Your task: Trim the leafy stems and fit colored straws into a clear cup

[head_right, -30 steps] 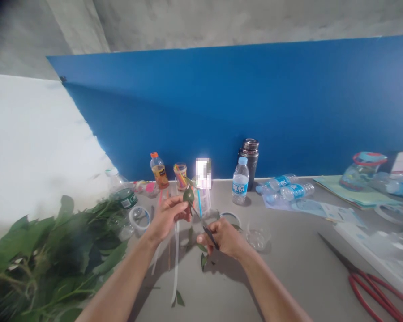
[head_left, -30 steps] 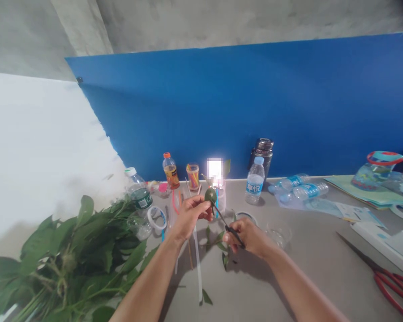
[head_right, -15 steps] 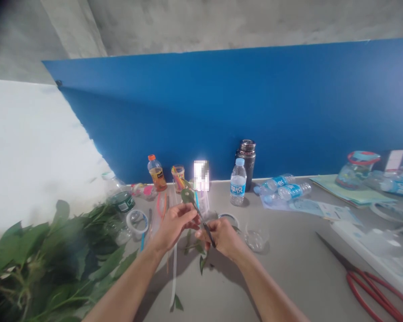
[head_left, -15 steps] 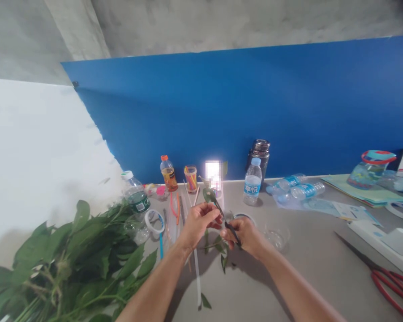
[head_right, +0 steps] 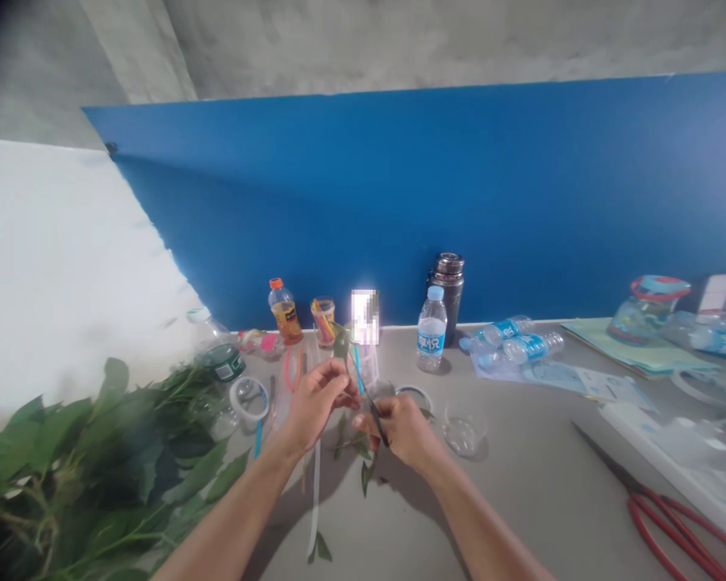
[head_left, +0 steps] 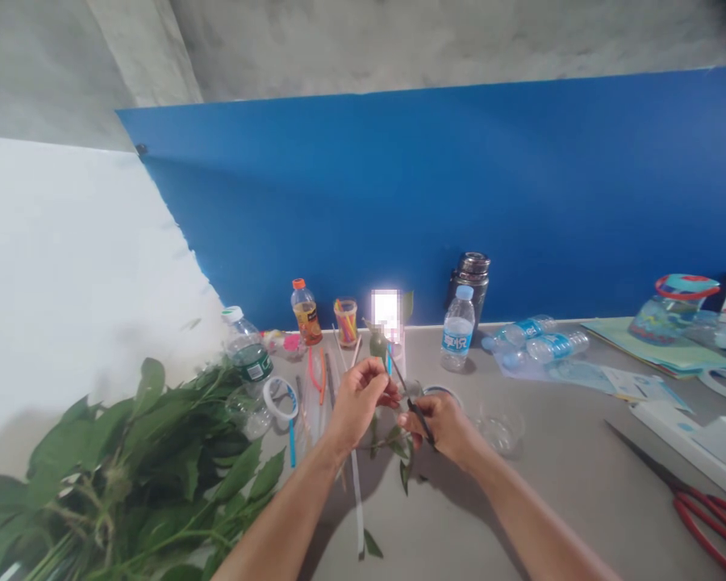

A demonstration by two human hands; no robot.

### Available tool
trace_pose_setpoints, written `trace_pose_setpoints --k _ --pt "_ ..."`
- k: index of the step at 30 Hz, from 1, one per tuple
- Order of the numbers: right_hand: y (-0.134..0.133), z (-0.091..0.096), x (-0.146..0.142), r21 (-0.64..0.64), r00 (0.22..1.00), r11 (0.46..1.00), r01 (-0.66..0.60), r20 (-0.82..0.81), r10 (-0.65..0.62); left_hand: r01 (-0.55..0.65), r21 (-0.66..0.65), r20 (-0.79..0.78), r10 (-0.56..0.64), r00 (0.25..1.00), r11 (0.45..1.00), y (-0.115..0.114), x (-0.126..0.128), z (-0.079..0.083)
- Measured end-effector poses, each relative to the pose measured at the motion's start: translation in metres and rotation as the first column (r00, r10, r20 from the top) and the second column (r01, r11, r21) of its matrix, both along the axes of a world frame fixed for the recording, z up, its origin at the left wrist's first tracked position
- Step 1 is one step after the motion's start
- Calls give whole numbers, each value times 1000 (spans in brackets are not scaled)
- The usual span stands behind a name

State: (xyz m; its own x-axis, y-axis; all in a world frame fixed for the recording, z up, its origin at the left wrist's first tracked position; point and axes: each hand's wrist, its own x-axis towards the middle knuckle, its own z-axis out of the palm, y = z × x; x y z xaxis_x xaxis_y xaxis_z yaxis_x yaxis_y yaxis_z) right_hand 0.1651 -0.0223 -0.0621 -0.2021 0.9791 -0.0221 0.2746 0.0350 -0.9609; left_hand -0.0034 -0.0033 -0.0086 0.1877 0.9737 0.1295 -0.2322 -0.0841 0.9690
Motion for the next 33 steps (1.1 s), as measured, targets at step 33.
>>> trace_pose_setpoints --k 33 --pt "0 13 22 -57 979 990 -128 153 135 -81 39 20 81 997 996 23 -22 -8"
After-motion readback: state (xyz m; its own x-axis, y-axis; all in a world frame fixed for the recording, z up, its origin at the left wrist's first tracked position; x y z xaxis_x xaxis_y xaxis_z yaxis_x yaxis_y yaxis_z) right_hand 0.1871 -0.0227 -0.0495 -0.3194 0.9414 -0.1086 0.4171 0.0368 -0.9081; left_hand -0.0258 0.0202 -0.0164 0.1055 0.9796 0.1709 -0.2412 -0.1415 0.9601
